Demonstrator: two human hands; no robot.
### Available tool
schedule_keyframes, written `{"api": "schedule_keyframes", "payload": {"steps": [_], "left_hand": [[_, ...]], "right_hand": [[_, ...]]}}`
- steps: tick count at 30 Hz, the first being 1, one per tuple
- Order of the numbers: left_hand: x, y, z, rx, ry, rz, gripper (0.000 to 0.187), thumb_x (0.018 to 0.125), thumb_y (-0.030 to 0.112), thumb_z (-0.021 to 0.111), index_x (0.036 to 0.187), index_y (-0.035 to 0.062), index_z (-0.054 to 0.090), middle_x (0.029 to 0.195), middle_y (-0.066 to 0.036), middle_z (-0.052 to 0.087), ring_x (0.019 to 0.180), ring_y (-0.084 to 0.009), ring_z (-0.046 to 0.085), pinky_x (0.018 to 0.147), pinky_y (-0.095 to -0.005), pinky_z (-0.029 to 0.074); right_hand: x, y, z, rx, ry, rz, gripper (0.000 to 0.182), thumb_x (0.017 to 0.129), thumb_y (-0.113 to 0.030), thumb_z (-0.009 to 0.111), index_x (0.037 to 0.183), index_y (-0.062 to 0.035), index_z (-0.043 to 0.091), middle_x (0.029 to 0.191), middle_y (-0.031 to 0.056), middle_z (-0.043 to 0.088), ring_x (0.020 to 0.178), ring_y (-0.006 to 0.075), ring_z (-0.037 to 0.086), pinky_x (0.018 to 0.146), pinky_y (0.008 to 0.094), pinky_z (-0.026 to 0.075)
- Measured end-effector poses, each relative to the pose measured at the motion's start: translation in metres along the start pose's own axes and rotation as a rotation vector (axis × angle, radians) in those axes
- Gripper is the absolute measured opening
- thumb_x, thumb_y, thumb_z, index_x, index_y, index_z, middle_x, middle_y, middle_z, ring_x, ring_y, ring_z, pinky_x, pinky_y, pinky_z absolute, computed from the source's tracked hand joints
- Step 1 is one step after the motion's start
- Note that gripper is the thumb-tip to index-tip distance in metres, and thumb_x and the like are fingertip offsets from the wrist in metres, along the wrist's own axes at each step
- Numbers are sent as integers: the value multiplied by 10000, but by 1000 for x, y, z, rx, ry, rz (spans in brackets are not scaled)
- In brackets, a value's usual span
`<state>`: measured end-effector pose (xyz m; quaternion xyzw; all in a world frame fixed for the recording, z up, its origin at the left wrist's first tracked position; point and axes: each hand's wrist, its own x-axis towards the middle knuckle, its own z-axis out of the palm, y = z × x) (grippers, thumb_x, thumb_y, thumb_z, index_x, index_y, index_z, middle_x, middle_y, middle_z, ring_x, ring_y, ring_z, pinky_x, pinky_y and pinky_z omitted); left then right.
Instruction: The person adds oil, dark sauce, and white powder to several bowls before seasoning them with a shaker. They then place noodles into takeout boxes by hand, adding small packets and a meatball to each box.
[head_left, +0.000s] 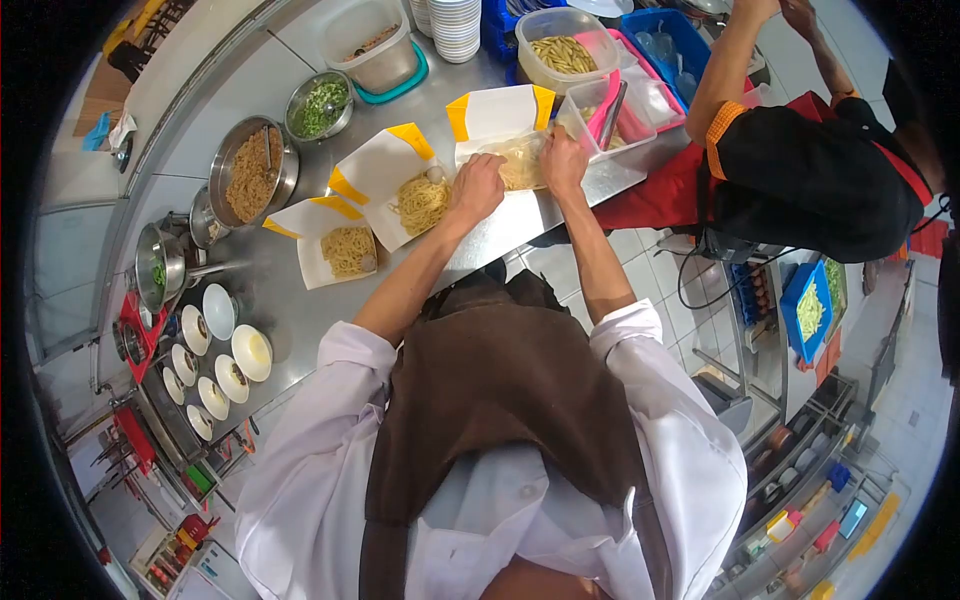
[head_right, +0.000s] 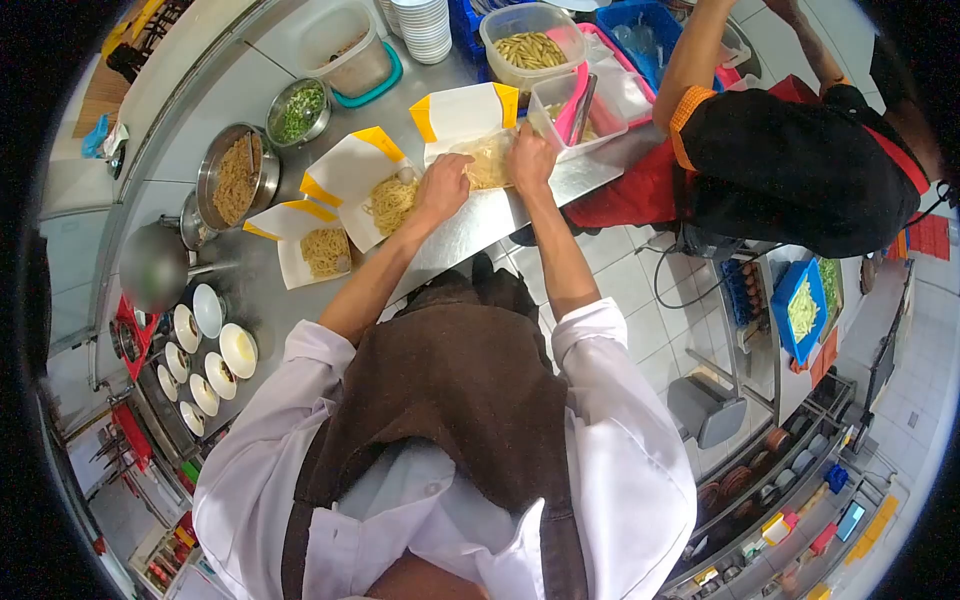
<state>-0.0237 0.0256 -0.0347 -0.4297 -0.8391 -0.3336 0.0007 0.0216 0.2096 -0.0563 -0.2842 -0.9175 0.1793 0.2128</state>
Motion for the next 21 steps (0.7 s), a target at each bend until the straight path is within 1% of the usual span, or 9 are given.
{"api": "schedule_keyframes", "payload": {"steps": [1, 3, 6, 11, 14, 16, 17, 19, 21], "left_hand": [[3, 4, -3, -1, -4, -4, 304, 767, 5, 542, 1062, 21, 615, 994, -177, 638, 967, -342, 592, 862, -434, 485], [14, 15, -13, 120, -223, -308, 277, 780, 28, 546, 1049, -4, 604, 916, -238, 653, 900, -378, 620, 822, -462, 501], [19, 3, -3, 145, -272, -385, 347, 792, 60, 583, 1128, -26, 558, 875, -275, 641, 830, -422, 642, 754, -496, 520], [20, -12, 5, 273, -283, -312, 260, 804, 46, 568, 1054, -24, 553, 987, -253, 599, 921, -400, 616, 789, -456, 522], [16, -13, 9, 355, -267, -246, 239, 807, 38, 571, 1038, -19, 549, 1046, -226, 554, 975, -383, 589, 823, -434, 516], [17, -8, 7, 354, -274, -262, 263, 790, 24, 584, 1046, -17, 540, 1073, -210, 528, 1002, -386, 573, 837, -437, 510], [20, 0, 2, 306, -170, -238, 279, 780, 20, 596, 1051, -12, 539, 1067, -212, 534, 1008, -396, 571, 840, -450, 500], [24, 16, -6, 256, -64, -217, 296, 769, 15, 607, 1057, -8, 539, 1062, -214, 540, 1015, -406, 570, 844, -464, 491], [25, 25, -9, -8, -98, -213, 316, 758, 16, 618, 1067, 5, 551, 1062, -188, 556, 1020, -388, 565, 872, -458, 476]], "right_hand": [[0, 1, 1, -38, -8, 25, 107, 817, -122, 627, 854, -23, 616, 723, 216, 660, 662, 398, 658, 602, 487, 521], [2, -1, 0, -2, -8, 31, 113, 820, -125, 625, 853, -18, 609, 729, 217, 660, 672, 401, 658, 611, 489, 519], [2, -5, 0, 53, 5, 62, 126, 826, -127, 619, 856, -7, 595, 760, 226, 659, 705, 403, 658, 640, 494, 513], [2, -10, -9, 116, 50, 67, 148, 840, -115, 603, 915, 7, 566, 793, 234, 657, 741, 413, 650, 691, 499, 503], [4, -20, -22, 98, -91, 148, 177, 829, -68, 582, 984, 9, 546, 928, 264, 640, 863, 425, 635, 735, 492, 496], [-2, -33, -31, 64, -55, 67, 260, 794, -23, 567, 1050, 12, 542, 1117, 286, 569, 1050, 439, 560, 864, 495, 455], [-6, -41, -37, 64, -54, 66, 260, 794, -23, 567, 1050, 12, 542, 1117, 286, 569, 1050, 439, 560, 864, 495, 455], [-19, -55, -47, 92, 214, -110, 356, 758, 4, 561, 1113, 20, 543, 1253, 273, 477, 1178, 431, 463, 985, 501, 375], [-33, -56, -44, 135, 156, -209, 392, 757, -3, 573, 1147, 26, 533, 1260, 261, 479, 1192, 424, 455, 1010, 497, 353]]}}
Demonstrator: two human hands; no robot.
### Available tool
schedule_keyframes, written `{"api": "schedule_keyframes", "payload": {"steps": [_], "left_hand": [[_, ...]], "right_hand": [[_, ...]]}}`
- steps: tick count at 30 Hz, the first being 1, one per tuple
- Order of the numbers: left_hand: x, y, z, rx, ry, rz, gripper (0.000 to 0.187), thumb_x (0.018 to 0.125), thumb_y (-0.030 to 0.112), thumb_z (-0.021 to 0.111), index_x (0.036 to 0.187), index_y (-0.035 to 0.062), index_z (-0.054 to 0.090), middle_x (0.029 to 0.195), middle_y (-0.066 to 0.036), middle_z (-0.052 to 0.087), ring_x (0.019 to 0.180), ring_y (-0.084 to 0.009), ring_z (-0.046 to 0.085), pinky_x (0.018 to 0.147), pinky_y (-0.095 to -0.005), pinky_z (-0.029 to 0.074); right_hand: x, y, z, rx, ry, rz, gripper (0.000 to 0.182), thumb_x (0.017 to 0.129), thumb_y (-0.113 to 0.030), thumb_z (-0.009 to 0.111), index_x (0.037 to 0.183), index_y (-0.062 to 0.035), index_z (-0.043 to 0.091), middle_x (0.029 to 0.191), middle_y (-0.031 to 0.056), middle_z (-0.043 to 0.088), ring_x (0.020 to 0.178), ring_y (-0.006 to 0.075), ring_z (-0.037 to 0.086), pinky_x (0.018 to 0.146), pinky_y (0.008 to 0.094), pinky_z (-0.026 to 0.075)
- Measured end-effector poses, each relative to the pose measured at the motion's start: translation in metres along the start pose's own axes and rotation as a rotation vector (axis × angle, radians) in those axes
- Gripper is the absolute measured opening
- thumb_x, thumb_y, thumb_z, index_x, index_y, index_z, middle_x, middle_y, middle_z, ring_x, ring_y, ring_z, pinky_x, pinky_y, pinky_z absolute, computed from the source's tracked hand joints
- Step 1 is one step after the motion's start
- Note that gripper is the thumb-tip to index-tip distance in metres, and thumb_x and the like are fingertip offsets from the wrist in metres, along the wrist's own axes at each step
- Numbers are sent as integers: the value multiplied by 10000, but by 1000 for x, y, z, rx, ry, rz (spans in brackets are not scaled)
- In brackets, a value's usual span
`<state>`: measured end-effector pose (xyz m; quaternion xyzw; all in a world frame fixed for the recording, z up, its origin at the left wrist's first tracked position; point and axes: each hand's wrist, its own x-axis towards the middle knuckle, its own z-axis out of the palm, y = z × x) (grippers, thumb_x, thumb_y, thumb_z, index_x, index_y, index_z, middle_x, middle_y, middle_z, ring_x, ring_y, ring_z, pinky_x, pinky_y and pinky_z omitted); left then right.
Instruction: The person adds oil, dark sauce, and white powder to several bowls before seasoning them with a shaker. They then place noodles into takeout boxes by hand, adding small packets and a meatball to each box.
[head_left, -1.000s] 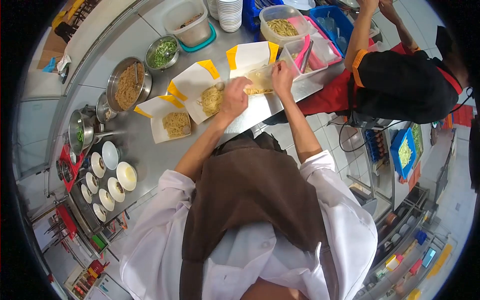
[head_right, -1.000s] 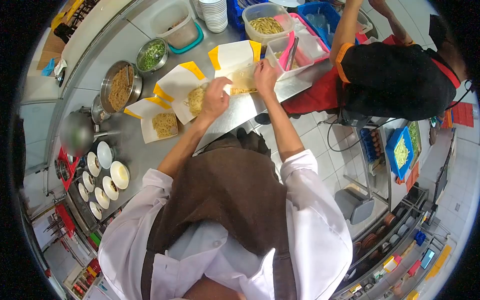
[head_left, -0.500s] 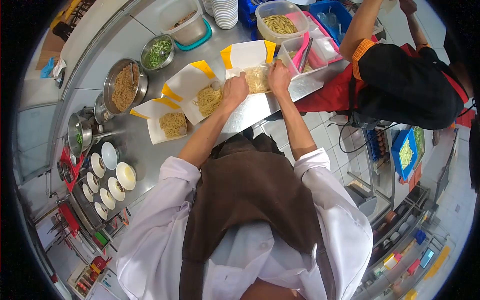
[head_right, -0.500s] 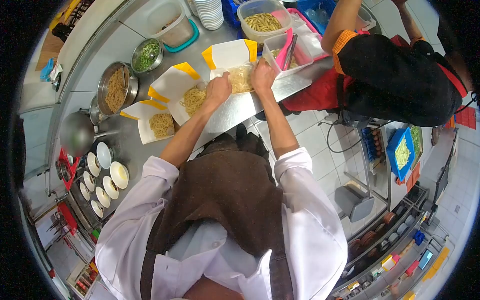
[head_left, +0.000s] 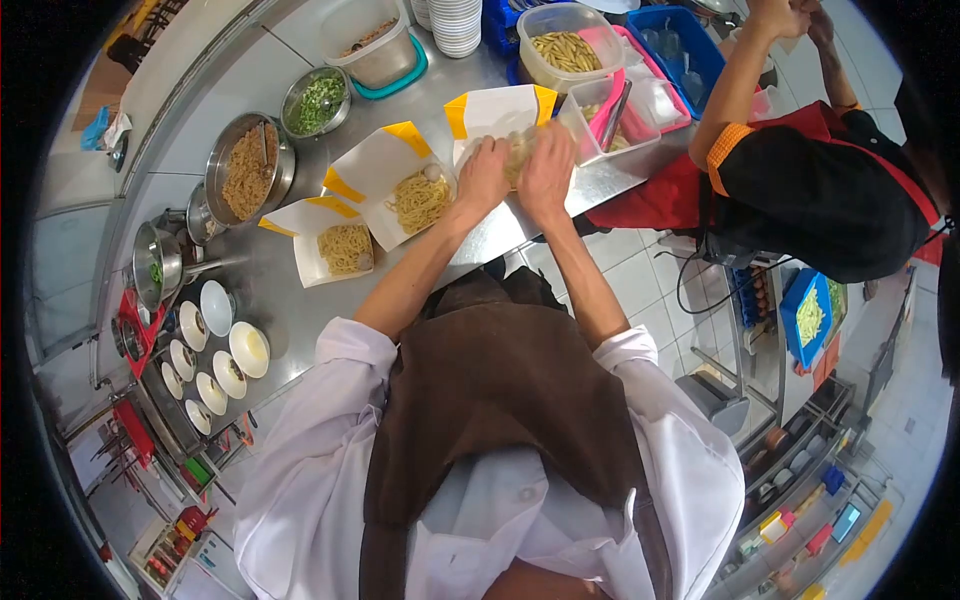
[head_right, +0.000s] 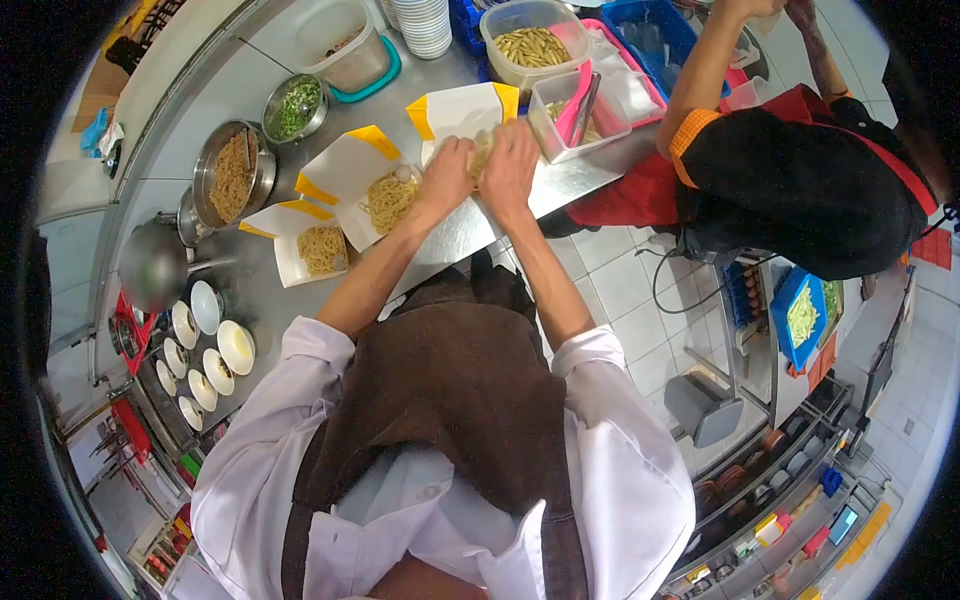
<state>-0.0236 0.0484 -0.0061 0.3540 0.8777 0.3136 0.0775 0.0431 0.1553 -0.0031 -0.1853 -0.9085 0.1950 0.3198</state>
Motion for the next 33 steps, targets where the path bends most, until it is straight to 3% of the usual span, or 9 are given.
{"api": "schedule_keyframes", "payload": {"steps": [4, 10, 17, 19, 23, 26, 30, 31, 33], "left_hand": [[-7, -11, 13, 21, -176, -70, 218, 761, 0, 592, 971, 9, 652, 1098, -187, 577, 1035, -384, 576, 878, -464, 479], [-12, -27, 18, 90, -213, -199, 137, 795, 40, 575, 845, -39, 675, 1129, -224, 581, 1003, -404, 595, 886, -457, 486], [-4, -12, -1, 186, -236, -287, 233, 796, 20, 564, 1011, -32, 635, 1120, -210, 584, 1016, -400, 592, 870, -454, 492], [0, -17, -6, 105, -15, -65, 266, 754, -22, 563, 1013, -12, 625, 1099, -205, 575, 1043, -385, 580, 871, -451, 500], [13, -31, -4, 93, -53, 8, 297, 741, -48, 569, 1029, 20, 588, 1107, -166, 574, 1054, -357, 580, 854, -439, 506], [14, -35, -3, 148, -127, -10, 289, 737, -42, 588, 1019, 21, 595, 1118, -156, 572, 1049, -350, 583, 853, -431, 505], [4, -43, 4, 23, -188, -39, 225, 770, 31, 593, 993, 27, 618, 1031, -196, 622, 997, -376, 595, 864, -445, 492], [1, -55, 18, -31, -38, 61, 233, 774, 63, 593, 1000, 25, 633, 1014, -216, 636, 998, -385, 592, 883, -461, 479], [0, -66, 30, -29, 95, 88, 319, 746, 64, 604, 1059, 11, 630, 1056, -211, 639, 1027, -379, 594, 931, -463, 459]], "right_hand": [[-22, 17, 17, 31, -271, -129, 407, 770, -67, 616, 1163, 28, 570, 1311, 242, 490, 1272, 415, 417, 1035, 492, 342], [-38, 31, 18, -44, -313, -121, 376, 790, -79, 595, 1148, 34, 590, 1383, 291, 413, 1318, 436, 369, 1087, 482, 314], [-20, 26, 1, -24, -284, -89, 476, 762, -49, 633, 1208, 66, 515, 1368, 338, 390, 1293, 477, 364, 1084, 498, 314], [-17, 26, 1, -5, -113, 131, 531, 753, -23, 647, 1240, 74, 456, 1333, 337, 415, 1247, 481, 404, 1061, 485, 343], [-7, 37, 12, 118, -177, 383, 519, 761, -2, 637, 1234, 74, 438, 1258, 308, 474, 1179, 464, 457, 1001, 468, 392], [-6, 38, 14, 73, -68, 326, 457, 770, 6, 625, 1195, 60, 464, 1139, 268, 535, 1066, 439, 522, 911, 472, 432], [-17, 37, 19, 142, -44, 260, 120, 858, -52, 539, 947, 28, 540, 881, 250, 566, 881, 423, 568, 768, 489, 433], [-12, 26, 13, 161, 55, 232, 136, 898, -95, 505, 865, 34, 531, 828, 258, 565, 840, 428, 571, 738, 490, 433], [-4, 17, 9, 310, -33, 333, 170, 888, -87, 529, 777, 38, 502, 769, 251, 556, 739, 393, 544, 696, 508, 401]]}}
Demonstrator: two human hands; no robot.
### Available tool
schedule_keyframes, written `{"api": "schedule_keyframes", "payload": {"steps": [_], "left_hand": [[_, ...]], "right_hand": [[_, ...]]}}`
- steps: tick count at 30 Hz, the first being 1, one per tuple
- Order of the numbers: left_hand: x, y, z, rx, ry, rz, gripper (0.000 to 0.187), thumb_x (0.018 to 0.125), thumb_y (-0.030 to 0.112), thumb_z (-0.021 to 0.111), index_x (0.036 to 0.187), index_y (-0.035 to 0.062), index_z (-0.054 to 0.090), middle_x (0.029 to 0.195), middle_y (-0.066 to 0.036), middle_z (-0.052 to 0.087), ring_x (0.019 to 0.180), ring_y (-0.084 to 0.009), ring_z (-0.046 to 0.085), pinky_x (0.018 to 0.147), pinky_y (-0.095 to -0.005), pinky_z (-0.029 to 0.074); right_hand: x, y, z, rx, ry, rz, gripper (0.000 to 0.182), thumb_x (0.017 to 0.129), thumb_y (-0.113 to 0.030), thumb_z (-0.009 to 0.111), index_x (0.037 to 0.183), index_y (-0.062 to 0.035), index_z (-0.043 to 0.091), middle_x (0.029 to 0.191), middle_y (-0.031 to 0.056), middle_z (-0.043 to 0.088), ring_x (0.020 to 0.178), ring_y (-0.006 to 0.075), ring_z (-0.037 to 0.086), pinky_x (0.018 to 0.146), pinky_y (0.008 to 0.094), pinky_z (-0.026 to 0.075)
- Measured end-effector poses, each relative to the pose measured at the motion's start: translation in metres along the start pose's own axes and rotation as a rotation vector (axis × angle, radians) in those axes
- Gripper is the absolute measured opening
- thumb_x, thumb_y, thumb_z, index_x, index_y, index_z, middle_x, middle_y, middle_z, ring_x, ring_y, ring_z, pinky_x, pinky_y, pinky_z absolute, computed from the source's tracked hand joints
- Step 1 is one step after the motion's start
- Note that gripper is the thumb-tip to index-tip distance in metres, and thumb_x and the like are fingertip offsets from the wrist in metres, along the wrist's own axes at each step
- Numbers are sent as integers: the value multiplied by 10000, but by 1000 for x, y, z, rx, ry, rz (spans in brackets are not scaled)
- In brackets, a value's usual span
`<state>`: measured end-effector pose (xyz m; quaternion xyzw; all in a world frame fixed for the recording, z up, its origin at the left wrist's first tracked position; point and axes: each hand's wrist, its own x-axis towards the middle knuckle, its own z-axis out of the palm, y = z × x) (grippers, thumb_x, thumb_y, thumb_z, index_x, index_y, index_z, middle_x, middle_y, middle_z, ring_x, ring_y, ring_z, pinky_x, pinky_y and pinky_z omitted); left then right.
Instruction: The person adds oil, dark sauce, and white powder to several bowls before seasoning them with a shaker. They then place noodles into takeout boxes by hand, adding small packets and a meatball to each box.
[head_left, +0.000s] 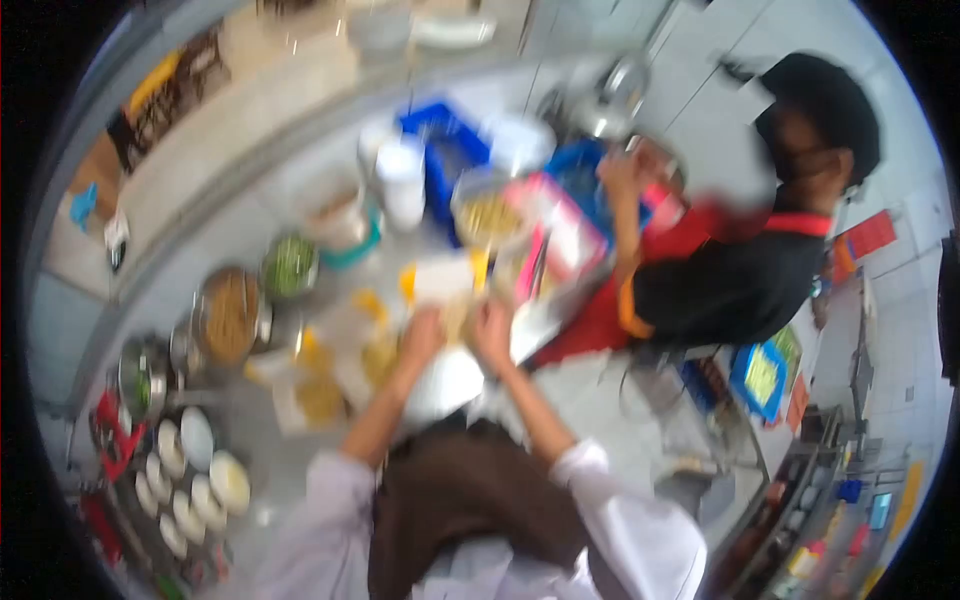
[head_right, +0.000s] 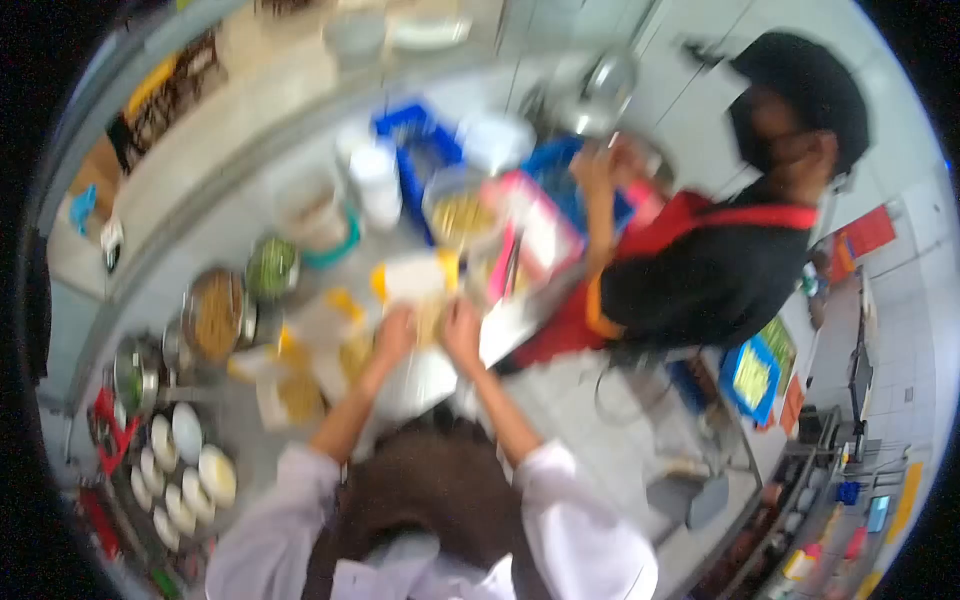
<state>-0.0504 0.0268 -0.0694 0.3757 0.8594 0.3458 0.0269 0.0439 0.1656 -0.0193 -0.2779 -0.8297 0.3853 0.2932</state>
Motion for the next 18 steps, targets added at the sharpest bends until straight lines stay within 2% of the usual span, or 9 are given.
{"api": "schedule_keyframes", "payload": {"steps": [1, 2, 5, 6, 8, 9, 11, 14, 18], "left_hand": [[-1, -18, 13, -127, 91, 36, 321, 742, 67, 615, 1058, 11, 623, 1040, -207, 643, 1013, -378, 602, 915, -441, 474], [2, 17, -18, -271, 93, -172, 323, 751, 82, 629, 1068, 20, 622, 1038, -205, 649, 975, -388, 614, 879, -427, 495], [4, 6, -12, -674, 49, -543, 310, 912, 235, 592, 1147, 34, 576, 1022, -136, 664, 878, -233, 658, 728, -325, 529], [4, -2, -11, -747, 10, -623, 301, 958, 252, 552, 1167, 35, 557, 1062, -129, 659, 869, -208, 665, 678, -298, 537], [3, -29, 15, -889, 32, -654, 438, 992, 415, 457, 1257, 75, 535, 1150, -102, 641, 922, -186, 649, 730, -311, 524], [4, -31, 15, -886, 37, -628, 438, 992, 415, 457, 1257, 75, 535, 1150, -102, 641, 922, -186, 649, 730, -311, 524], [6, -28, 14, -1263, -180, -813, 563, 992, 537, 351, 1307, 105, 527, 1203, -65, 626, 1021, -175, 616, 842, -340, 499], [7, -25, 18, -1195, -243, -901, 650, 981, 603, 269, 1323, 114, 527, 1222, -48, 621, 1105, -177, 583, 923, -347, 459], [6, -33, 27, -1300, -146, -835, 645, 977, 594, 316, 1280, 78, 555, 1213, -64, 624, 1107, -191, 586, 914, -322, 462]], "right_hand": [[2, 8, 11, 79, -37, 37, 174, 894, -97, 532, 783, 38, 541, 698, 231, 556, 675, 367, 558, 642, 464, 434], [1, 0, 15, 109, -30, -11, 152, 892, -103, 546, 840, 35, 585, 697, 215, 581, 634, 325, 581, 603, 411, 458], [-2, -8, 37, 182, -93, -47, 108, 874, -74, 554, 871, 18, 611, 712, 176, 612, 646, 243, 622, 610, 358, 479], [-3, -15, 39, 287, -184, 3, 106, 873, -71, 552, 879, 12, 618, 731, 175, 629, 654, 263, 630, 616, 364, 491], [-5, -23, 44, 365, -297, 51, 106, 874, -66, 548, 891, 5, 626, 760, 173, 656, 676, 275, 649, 626, 362, 506], [-7, -23, 48, 338, -320, 53, 107, 876, -63, 547, 895, 6, 627, 771, 172, 665, 692, 268, 660, 631, 354, 509], [-9, -28, 47, 312, -311, 30, 112, 873, -80, 566, 904, 5, 632, 774, 170, 670, 708, 271, 670, 646, 357, 514], [-13, -25, 49, 289, -338, 87, 144, 857, -128, 622, 923, -1, 643, 778, 163, 675, 718, 261, 673, 665, 354, 518], [-12, -20, 56, 280, -351, 79, 141, 850, -109, 624, 932, 2, 650, 783, 145, 680, 708, 231, 668, 664, 338, 521]]}}
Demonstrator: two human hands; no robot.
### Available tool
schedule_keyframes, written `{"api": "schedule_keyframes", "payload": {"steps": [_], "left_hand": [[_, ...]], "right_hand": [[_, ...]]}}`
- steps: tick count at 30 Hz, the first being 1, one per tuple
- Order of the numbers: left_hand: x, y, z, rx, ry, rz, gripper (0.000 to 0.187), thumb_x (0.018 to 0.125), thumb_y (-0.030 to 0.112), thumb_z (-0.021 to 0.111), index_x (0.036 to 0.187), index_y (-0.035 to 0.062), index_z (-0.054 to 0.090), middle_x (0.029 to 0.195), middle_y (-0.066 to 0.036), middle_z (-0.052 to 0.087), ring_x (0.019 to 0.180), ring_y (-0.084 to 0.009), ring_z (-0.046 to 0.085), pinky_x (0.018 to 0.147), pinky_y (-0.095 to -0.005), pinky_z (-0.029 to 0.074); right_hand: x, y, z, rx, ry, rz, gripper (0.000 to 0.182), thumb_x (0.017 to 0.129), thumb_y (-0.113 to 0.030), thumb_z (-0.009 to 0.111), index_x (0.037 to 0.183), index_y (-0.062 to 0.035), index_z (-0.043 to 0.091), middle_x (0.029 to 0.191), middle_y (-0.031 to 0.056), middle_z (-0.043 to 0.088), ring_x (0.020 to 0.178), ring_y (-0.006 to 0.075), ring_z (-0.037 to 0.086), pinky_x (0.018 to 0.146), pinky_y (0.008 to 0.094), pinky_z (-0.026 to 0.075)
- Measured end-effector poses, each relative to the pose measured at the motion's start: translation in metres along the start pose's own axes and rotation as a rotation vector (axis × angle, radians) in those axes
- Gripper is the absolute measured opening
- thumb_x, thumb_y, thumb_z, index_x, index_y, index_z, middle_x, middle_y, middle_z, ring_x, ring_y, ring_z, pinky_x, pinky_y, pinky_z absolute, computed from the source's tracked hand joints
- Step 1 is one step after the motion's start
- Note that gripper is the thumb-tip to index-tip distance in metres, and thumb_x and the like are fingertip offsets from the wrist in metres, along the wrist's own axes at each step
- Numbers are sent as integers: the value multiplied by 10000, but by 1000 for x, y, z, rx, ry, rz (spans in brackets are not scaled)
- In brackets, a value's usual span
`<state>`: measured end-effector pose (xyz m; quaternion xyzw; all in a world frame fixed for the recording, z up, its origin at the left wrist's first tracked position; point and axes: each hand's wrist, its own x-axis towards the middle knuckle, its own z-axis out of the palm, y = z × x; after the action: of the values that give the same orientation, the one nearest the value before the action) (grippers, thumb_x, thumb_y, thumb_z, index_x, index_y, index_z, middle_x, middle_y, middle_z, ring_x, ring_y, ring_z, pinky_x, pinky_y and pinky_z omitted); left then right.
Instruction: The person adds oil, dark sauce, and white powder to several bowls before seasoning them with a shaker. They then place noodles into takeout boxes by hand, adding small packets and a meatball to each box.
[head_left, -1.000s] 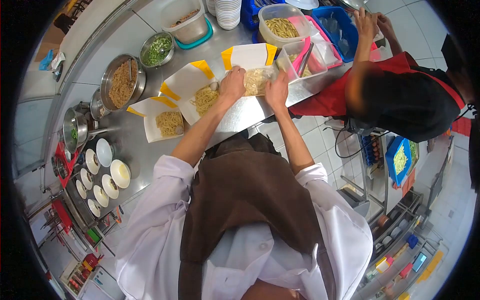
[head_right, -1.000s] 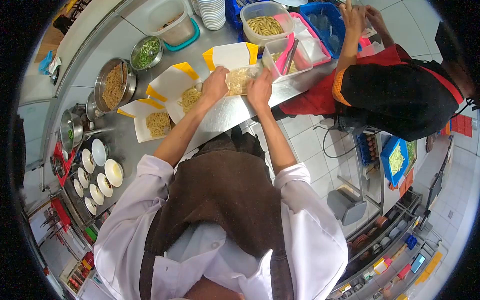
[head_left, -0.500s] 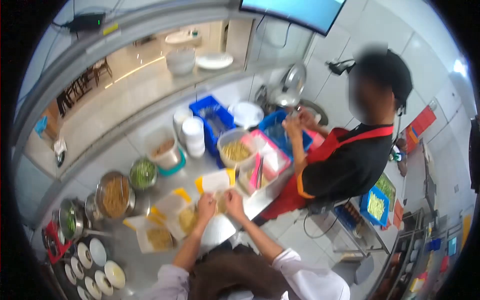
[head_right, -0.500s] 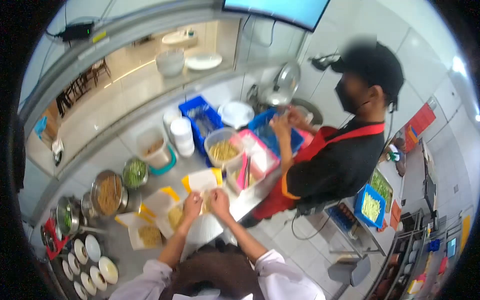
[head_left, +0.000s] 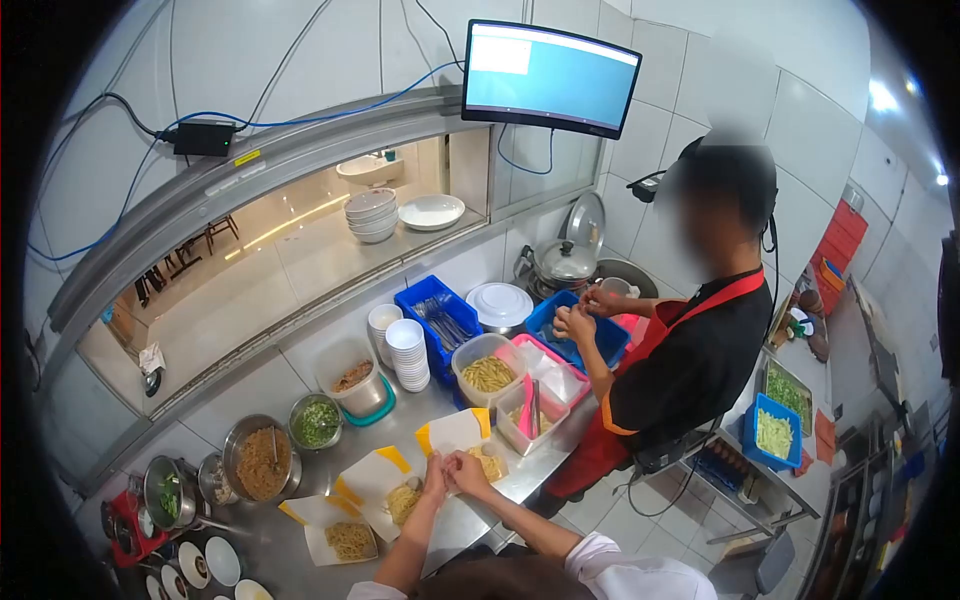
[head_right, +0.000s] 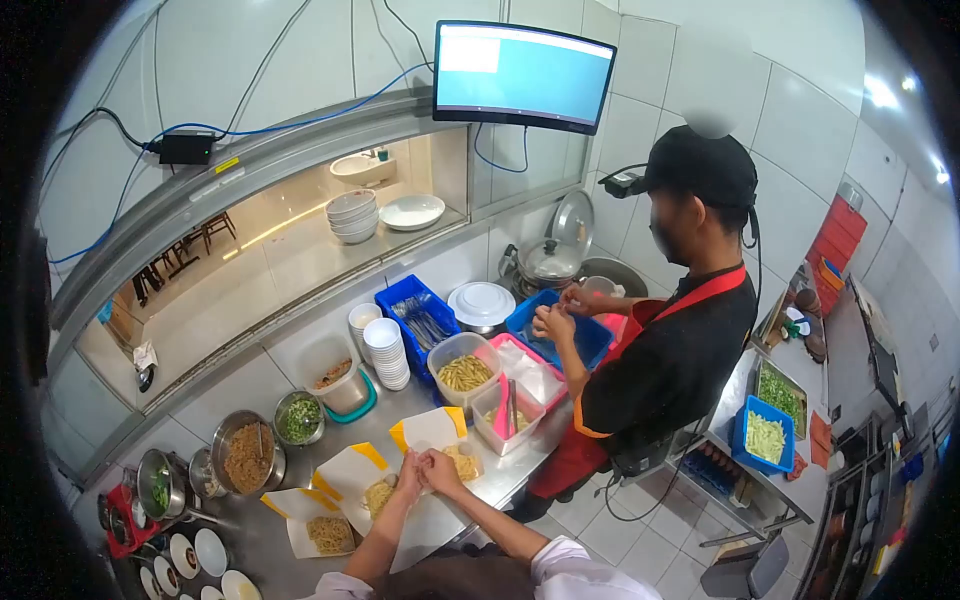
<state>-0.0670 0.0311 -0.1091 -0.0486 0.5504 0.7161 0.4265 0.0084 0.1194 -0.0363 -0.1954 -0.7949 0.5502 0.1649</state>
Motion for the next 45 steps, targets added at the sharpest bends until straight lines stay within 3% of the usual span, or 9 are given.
{"api": "schedule_keyframes", "payload": {"steps": [6, 8, 13, 16, 19, 24, 32, 39, 45], "left_hand": [[-29, 28, 0, 185, 25, 126, 546, 967, 474, 458, 1221, 2, 563, 1134, -124, 639, 1013, -219, 625, 886, -324, 495], [-27, 21, -1, 578, 403, 321, 432, 917, 303, 593, 1223, -1, 563, 1092, -135, 649, 954, -242, 644, 850, -332, 517], [-21, 18, -23, 1167, 415, 556, 513, 671, 146, 710, 1168, 58, 619, 955, -165, 700, 919, -345, 665, 818, -419, 521], [-64, 43, 9, 556, 358, 326, 421, 718, -43, 575, 1135, 18, 577, 807, -156, 684, 771, -301, 681, 721, -416, 537], [-66, 44, 8, 625, 403, 325, 443, 721, -91, 534, 1149, 16, 558, 762, -155, 676, 758, -300, 681, 736, -416, 529], [-70, 39, -5, 1068, 523, 1087, 369, 786, -35, 566, 1150, 27, 562, 782, -143, 654, 633, -255, 664, 600, -370, 535], [-73, 38, -13, 880, 546, 540, 462, 776, 61, 669, 1216, 72, 530, 940, -145, 661, 853, -279, 672, 730, -372, 522], [-101, 42, -15, 1015, 582, 665, 575, 760, 86, 698, 1276, 34, 451, 1127, -171, 559, 960, -314, 602, 866, -391, 483], [-152, 50, -5, 1049, 542, 784, 545, 721, 27, 638, 1233, -4, 453, 1179, -208, 466, 1135, -372, 475, 954, -438, 435]], "right_hand": [[-3, -8, -1, 541, -214, 164, 186, 847, -45, 589, 1015, 19, 637, 836, 114, 685, 752, 165, 658, 675, 303, 524], [-12, -20, -13, 288, -78, 80, 188, 863, -50, 563, 1031, 13, 620, 886, 153, 681, 769, 229, 669, 682, 335, 523], [-28, -13, -20, -175, 143, -95, 279, 784, -57, 529, 1043, 17, 601, 1030, 246, 614, 965, 408, 593, 855, 464, 473], [-36, -2, -24, -146, -9, -178, 351, 774, -69, 541, 1109, 14, 606, 1014, 220, 635, 938, 368, 616, 865, 420, 486], [-35, 2, -39, -102, 144, -182, 279, 781, -33, 570, 1053, 20, 607, 963, 210, 635, 886, 356, 620, 806, 411, 492], [-23, -6, -133, -149, 731, -246, 75, 857, -25, 531, 905, 20, 568, 807, 192, 584, 735, 335, 595, 663, 384, 467], [66, 5, -222, -520, 619, -220, 232, 819, -80, 564, 1041, -28, 604, 967, 188, 636, 914, 380, 617, 785, 468, 483], [140, 4, -234, -710, 462, 21, 470, 749, -39, 577, 1217, -78, 607, 1130, 199, 648, 1048, 380, 616, 879, 450, 495], [179, 25, -249, -771, 321, 211, 316, 740, -149, 598, 1022, -139, 739, 1047, 194, 688, 1035, 354, 647, 893, 417, 505]]}}
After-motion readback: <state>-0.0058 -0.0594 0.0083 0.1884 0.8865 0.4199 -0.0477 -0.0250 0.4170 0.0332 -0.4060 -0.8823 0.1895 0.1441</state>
